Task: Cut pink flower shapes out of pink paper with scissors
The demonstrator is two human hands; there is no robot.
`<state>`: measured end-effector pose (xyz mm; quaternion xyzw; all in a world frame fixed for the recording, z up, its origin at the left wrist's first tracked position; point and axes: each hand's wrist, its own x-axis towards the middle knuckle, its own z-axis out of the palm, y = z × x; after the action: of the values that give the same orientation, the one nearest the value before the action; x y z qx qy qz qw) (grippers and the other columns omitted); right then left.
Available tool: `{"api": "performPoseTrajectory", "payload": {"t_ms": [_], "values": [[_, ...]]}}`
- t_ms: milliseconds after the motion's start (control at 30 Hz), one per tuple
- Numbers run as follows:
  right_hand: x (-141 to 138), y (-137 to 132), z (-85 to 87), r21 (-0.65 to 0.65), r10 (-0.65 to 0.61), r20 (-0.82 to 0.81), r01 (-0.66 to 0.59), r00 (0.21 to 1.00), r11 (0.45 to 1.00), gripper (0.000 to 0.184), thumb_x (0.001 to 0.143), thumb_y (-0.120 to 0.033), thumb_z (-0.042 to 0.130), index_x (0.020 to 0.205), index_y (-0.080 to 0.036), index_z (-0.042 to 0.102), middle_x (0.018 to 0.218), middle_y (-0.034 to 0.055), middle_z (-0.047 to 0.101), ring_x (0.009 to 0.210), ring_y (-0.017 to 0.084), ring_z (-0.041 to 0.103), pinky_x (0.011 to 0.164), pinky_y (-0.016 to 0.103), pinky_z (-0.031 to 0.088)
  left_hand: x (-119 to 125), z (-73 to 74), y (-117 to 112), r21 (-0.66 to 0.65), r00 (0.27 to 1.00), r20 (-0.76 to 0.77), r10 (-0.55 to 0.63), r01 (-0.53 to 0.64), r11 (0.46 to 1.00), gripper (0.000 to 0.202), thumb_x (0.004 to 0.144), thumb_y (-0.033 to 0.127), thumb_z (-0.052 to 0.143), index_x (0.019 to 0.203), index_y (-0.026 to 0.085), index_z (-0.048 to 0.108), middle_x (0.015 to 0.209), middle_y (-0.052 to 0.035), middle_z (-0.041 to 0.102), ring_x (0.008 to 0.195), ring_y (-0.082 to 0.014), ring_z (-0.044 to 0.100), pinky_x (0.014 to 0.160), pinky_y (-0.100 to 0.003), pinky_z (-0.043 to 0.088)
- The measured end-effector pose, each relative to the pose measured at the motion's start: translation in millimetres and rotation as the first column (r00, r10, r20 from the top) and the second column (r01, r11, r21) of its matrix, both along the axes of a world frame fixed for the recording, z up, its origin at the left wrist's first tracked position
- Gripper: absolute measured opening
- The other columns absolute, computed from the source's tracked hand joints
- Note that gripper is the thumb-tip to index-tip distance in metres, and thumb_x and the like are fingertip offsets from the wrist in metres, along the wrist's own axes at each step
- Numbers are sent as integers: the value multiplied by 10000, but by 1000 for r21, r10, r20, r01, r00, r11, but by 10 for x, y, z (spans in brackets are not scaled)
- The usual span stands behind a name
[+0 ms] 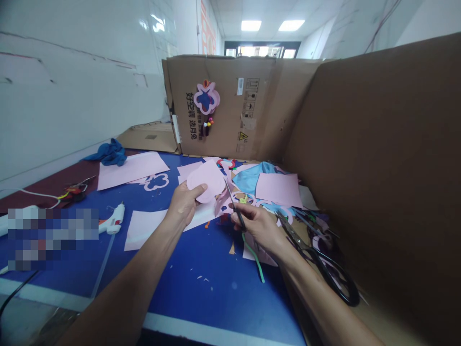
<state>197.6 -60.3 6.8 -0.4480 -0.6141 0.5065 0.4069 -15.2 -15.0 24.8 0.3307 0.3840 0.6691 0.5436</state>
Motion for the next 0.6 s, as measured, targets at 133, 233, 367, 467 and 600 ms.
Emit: {"api": "performPoseTrajectory", "payload": {"t_ms": [133, 233, 367, 467, 600], "values": [[-20, -16, 4, -25, -16, -28, 15, 999, 1000, 507, 801, -530, 829, 1183, -197, 803, 863, 22, 732, 695, 159, 607, 650, 289, 456, -8, -8, 6, 13, 1000, 7, 4, -5, 1000, 420, 672, 133, 819, 1090, 149, 788, 1155, -128, 804, 967, -286, 772, 799, -363, 635], [-30, -17, -14, -61, -52, -72, 47, 996, 997, 540, 767, -517, 864, 1198, -201, 793, 867, 12, 723, 702, 154, 610, 668, 289, 467, -5, -5, 2, 10, 1000, 2, -6, 6, 1000, 415, 666, 126, 821, 1080, 144, 791, 1143, -132, 806, 960, -288, 773, 812, -371, 633], [-19, 5, -48, -70, -38, -107, 30, 994, 997, 504, 762, -501, 877, 1174, -219, 805, 869, 2, 708, 722, 147, 609, 699, 289, 476, 1, 0, -4, 12, 1000, -9, -13, 13, 1000, 399, 666, 116, 822, 1063, 148, 798, 1129, -129, 809, 961, -286, 773, 840, -383, 630], [1, 19, -53, -49, -20, -84, 16, 996, 999, 465, 802, -490, 849, 1186, -231, 805, 875, 7, 719, 726, 147, 610, 701, 290, 474, 5, -4, -5, 16, 1000, -17, -19, 20, 1000, 400, 664, 117, 827, 1062, 147, 800, 1131, -130, 809, 969, -288, 772, 848, -386, 628], [16, 12, -22, -13, 1, -16, -1, 1000, 1000, 447, 846, -491, 805, 1203, -222, 800, 874, 20, 738, 713, 154, 614, 676, 292, 462, 2, -11, 1, 19, 1000, -14, -23, 23, 1000, 414, 657, 122, 832, 1069, 148, 798, 1155, -132, 803, 1002, -299, 768, 853, -385, 626]]}}
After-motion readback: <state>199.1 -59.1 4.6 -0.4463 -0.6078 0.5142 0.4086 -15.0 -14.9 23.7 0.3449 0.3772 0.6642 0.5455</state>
